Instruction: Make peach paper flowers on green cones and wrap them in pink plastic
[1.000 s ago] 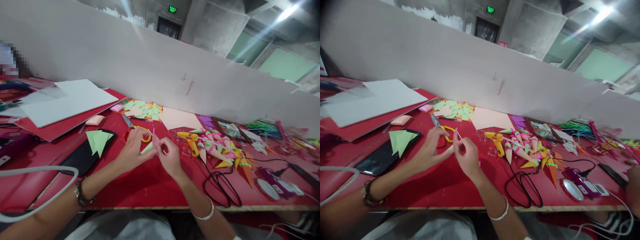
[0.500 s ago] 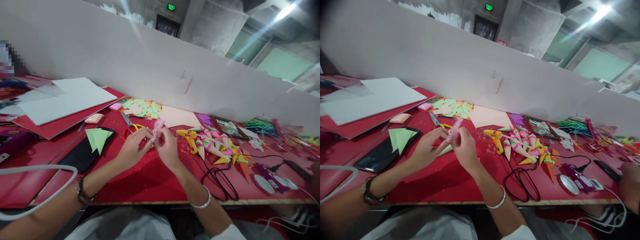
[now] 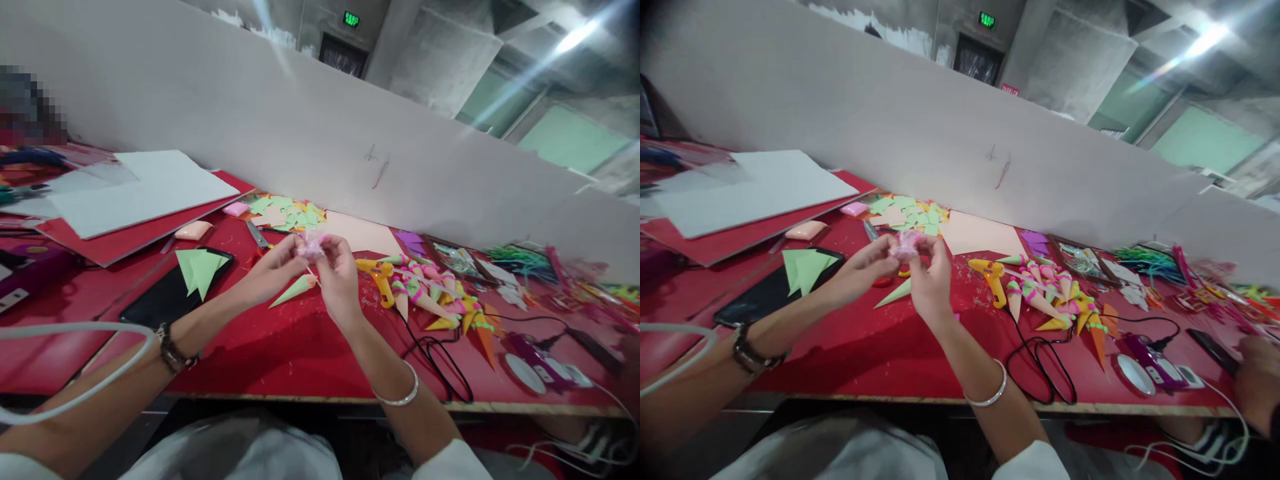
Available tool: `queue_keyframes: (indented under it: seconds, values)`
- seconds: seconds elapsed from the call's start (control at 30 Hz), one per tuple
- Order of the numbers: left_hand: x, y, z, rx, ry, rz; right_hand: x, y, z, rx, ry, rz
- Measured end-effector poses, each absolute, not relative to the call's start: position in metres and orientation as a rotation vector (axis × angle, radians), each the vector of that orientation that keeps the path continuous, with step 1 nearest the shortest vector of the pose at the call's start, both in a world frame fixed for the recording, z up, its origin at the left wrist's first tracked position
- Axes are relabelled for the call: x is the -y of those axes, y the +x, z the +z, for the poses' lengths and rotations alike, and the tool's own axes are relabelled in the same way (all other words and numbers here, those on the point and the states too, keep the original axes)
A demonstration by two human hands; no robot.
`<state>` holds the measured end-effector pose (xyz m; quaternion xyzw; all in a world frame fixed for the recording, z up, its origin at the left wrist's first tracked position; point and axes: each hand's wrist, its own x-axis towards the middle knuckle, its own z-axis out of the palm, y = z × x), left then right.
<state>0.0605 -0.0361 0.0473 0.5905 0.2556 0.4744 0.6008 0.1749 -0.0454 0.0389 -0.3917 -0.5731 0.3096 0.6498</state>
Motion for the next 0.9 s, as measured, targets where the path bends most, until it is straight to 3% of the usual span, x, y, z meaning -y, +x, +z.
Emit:
queue_keyframes:
  seconds: [0.2, 0.43, 0.57, 0.9]
  values:
    - [0.025, 0.068, 0.051, -0.790, 1.535, 1.227, 0.036, 0.176, 0.037, 1.203, -0.897, 0.716]
    - [0.020, 0.070, 0.022, -0.996, 1.685, 1.245, 0.037, 0.181, 0.019, 1.102, -0.939, 1.120]
    - [0.014, 0.067, 0.005, -1.046, 1.818, 1.080, 0.035, 0.186, 0.001, 1.127, -0.998, 1.241]
    - [0.021, 0.072, -0.008, -0.840, 1.282, 0.947, 0.044, 0.198, -0.024, 1.128, -1.030, 1.155]
